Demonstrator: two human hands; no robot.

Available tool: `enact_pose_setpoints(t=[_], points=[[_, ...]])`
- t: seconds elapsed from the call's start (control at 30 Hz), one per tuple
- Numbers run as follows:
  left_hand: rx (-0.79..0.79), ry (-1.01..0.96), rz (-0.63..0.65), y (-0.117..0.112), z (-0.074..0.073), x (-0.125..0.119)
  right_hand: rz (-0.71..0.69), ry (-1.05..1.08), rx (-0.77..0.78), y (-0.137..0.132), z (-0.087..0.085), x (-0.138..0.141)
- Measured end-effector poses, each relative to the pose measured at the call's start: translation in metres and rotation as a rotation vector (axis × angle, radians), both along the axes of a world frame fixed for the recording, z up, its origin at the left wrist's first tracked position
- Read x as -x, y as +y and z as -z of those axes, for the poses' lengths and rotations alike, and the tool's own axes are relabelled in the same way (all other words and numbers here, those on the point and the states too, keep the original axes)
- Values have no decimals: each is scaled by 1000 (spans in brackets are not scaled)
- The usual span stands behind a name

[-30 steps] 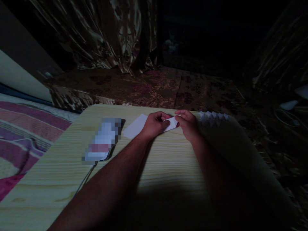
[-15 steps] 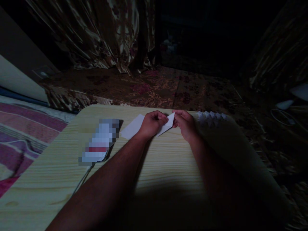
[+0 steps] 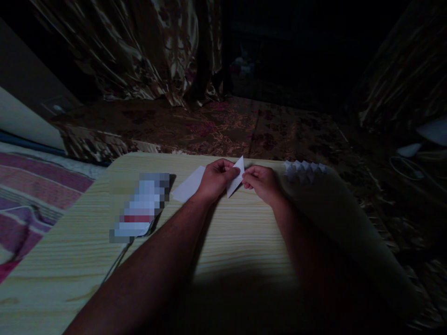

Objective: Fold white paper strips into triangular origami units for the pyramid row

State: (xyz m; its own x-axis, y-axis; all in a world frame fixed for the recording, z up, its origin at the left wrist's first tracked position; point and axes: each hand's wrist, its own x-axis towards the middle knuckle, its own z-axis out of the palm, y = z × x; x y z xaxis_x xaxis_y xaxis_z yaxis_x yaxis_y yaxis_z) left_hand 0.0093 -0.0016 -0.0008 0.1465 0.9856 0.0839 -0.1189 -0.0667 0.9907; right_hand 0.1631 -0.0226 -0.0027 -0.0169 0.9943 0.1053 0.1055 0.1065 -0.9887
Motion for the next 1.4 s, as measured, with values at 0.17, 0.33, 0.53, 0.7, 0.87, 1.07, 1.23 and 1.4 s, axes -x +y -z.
enact_pose_setpoints(t=[0.17, 0.33, 0.53, 0.7, 0.87, 1.07, 1.23, 1.4], points=[[-19, 110, 53, -1, -2, 1, -8, -2, -10, -1, -1, 0], [-10, 69, -3, 0, -1, 1, -21, 17, 18, -1, -3, 1], [-36, 77, -7, 0, 1, 0, -20, 8, -3, -1, -2, 2], [-56, 97, 13, -1, 1, 1, -11, -19, -19, -2, -1, 3], [-55, 84, 43, -1, 0, 1, -34, -47, -49, -3, -2, 2], [5, -10, 32, 0, 1, 1, -68, -93, -79, -2, 0, 1], [20, -116, 16, 3, 3, 1, -93, -139, -87, -2, 0, 1], [36, -147, -6, 3, 2, 2, -123, -169, -78, -3, -1, 0]])
